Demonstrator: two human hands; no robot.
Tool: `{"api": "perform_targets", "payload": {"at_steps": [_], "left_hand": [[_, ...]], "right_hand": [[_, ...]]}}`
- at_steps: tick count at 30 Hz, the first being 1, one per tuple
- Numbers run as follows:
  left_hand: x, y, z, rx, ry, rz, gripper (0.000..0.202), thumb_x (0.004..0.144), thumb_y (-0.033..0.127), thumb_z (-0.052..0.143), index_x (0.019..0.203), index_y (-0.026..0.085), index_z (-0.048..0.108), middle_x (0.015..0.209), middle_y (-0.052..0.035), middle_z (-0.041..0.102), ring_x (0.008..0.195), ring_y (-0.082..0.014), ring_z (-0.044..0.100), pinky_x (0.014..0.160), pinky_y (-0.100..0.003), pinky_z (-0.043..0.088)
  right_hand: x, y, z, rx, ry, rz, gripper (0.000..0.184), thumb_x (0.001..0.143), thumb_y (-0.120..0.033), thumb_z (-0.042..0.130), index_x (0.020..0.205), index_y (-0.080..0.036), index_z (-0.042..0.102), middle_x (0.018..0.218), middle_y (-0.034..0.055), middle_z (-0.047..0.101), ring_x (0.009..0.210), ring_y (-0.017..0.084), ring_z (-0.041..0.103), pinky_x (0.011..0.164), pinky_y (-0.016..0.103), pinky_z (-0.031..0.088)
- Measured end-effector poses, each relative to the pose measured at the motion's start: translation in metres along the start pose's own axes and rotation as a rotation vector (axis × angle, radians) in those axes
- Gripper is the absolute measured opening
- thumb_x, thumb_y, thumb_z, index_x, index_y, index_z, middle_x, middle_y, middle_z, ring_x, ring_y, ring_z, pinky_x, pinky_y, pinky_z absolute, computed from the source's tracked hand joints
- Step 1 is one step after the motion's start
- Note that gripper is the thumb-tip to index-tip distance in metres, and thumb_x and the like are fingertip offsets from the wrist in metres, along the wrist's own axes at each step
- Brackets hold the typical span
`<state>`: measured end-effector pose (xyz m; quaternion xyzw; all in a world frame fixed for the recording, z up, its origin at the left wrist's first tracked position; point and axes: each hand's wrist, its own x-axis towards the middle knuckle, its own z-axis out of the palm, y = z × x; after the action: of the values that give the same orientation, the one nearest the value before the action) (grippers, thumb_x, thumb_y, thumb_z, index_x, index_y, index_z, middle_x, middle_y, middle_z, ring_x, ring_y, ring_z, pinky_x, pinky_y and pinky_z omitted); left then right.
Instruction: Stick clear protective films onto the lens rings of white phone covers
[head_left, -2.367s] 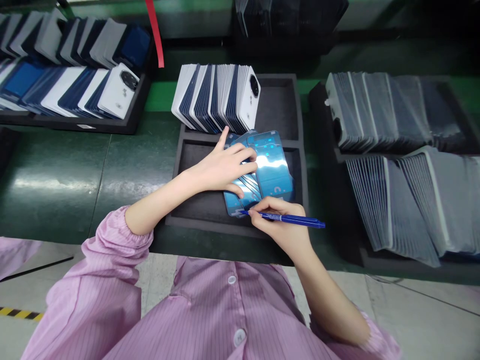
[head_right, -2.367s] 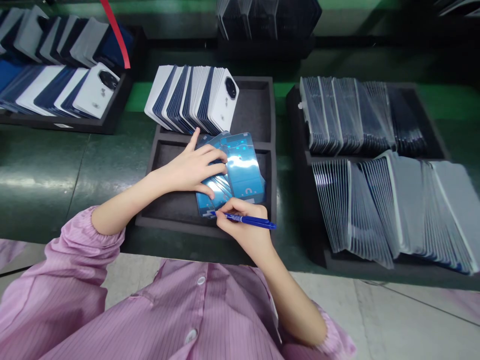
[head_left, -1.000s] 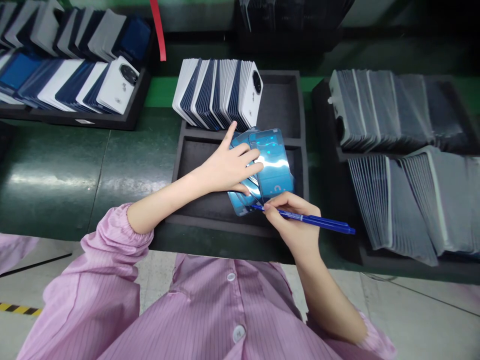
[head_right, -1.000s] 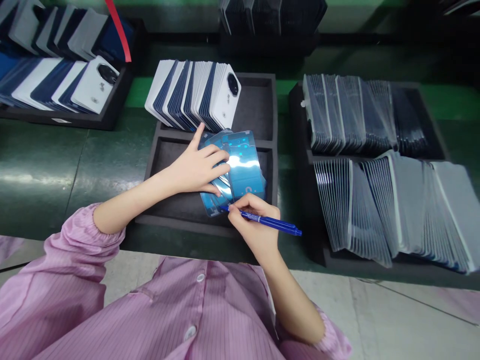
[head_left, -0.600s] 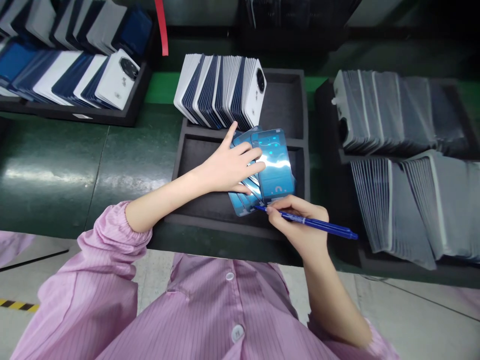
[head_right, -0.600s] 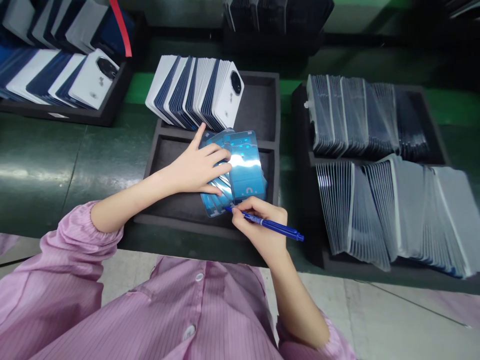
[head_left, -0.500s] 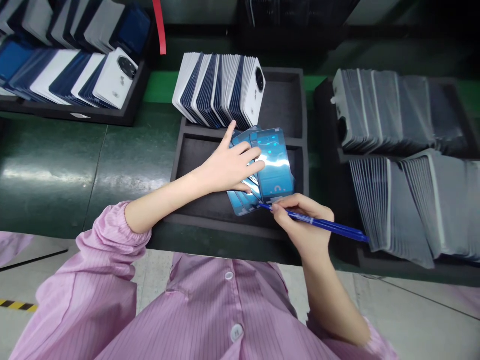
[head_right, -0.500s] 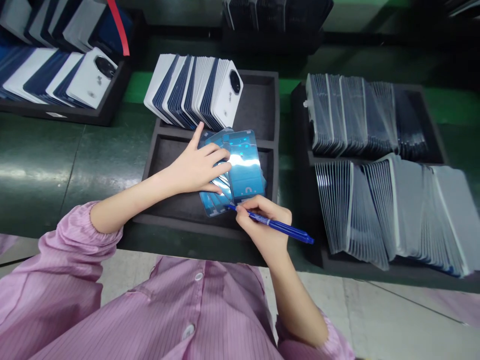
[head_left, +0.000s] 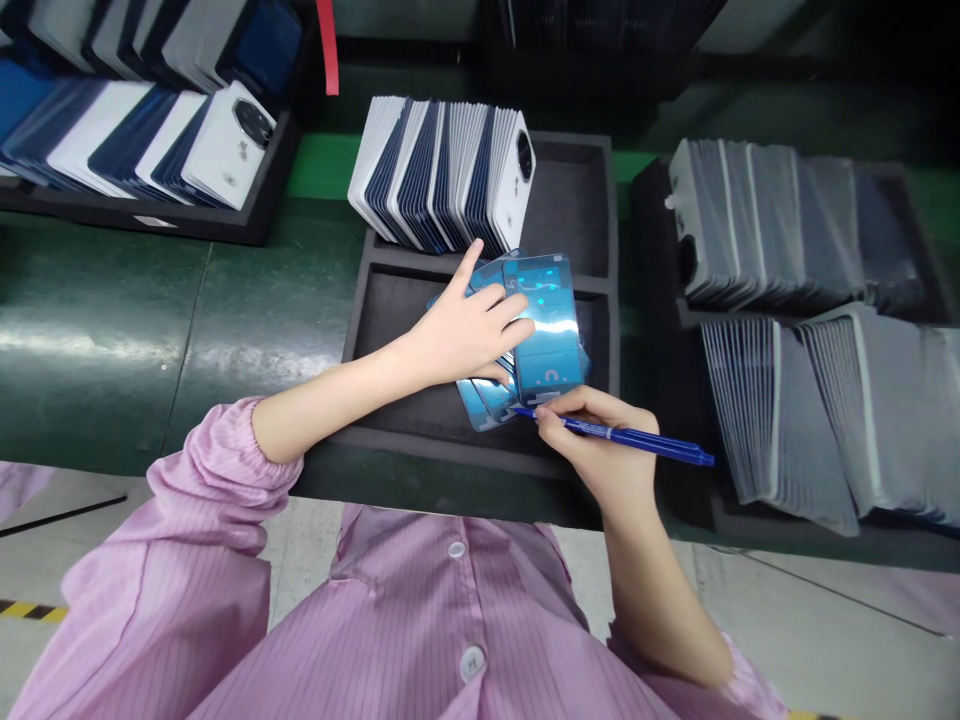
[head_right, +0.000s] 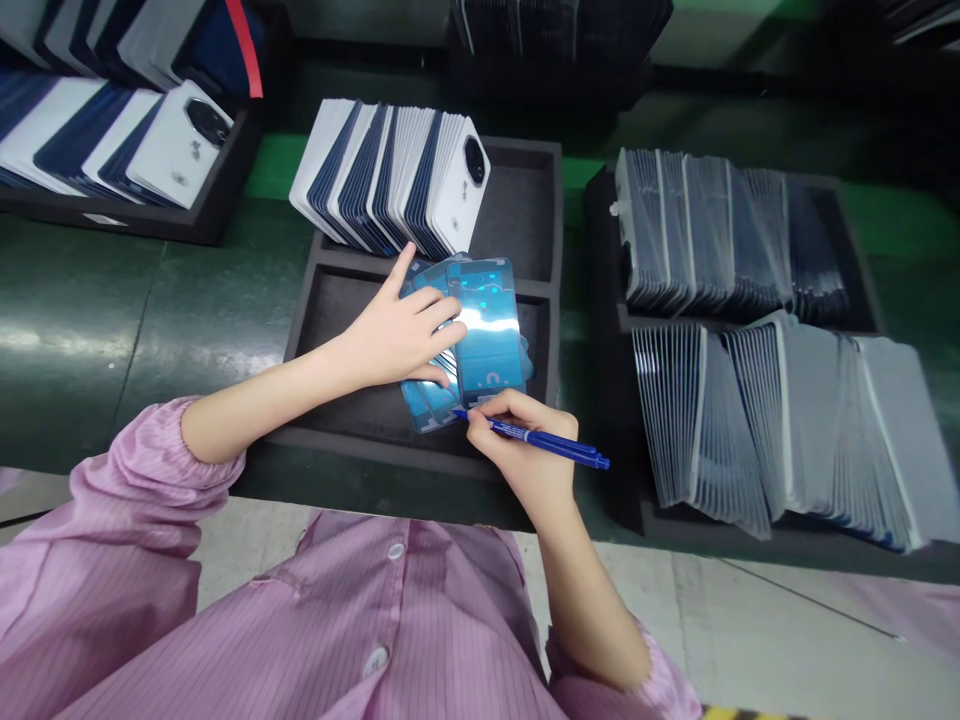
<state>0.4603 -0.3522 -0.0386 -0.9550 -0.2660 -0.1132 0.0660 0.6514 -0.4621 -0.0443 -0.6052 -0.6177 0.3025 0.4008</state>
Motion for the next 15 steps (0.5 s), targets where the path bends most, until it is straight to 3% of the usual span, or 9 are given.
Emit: {"api": "perform_targets", "payload": {"at_steps": [15], "left_hand": [[-0.001,-0.011,-0.001,-0.113,-0.035,0.017,0.05,0.079,0.051,0.073,0.117,0.02,0.061,0.12,-0.0085,0.063,0.11,-0.0286,0.058,0.116,-0.073,0.005]], "right_hand": [[0.0,0.001,0.0,-0.032,-0.033,0.002,0.016,0.074,-0.021,0.068,0.059,-0.019,0.061,0.054,-0.0035,0.059,0.049,0.011,0.052,0.048,0.022,0.038]]}}
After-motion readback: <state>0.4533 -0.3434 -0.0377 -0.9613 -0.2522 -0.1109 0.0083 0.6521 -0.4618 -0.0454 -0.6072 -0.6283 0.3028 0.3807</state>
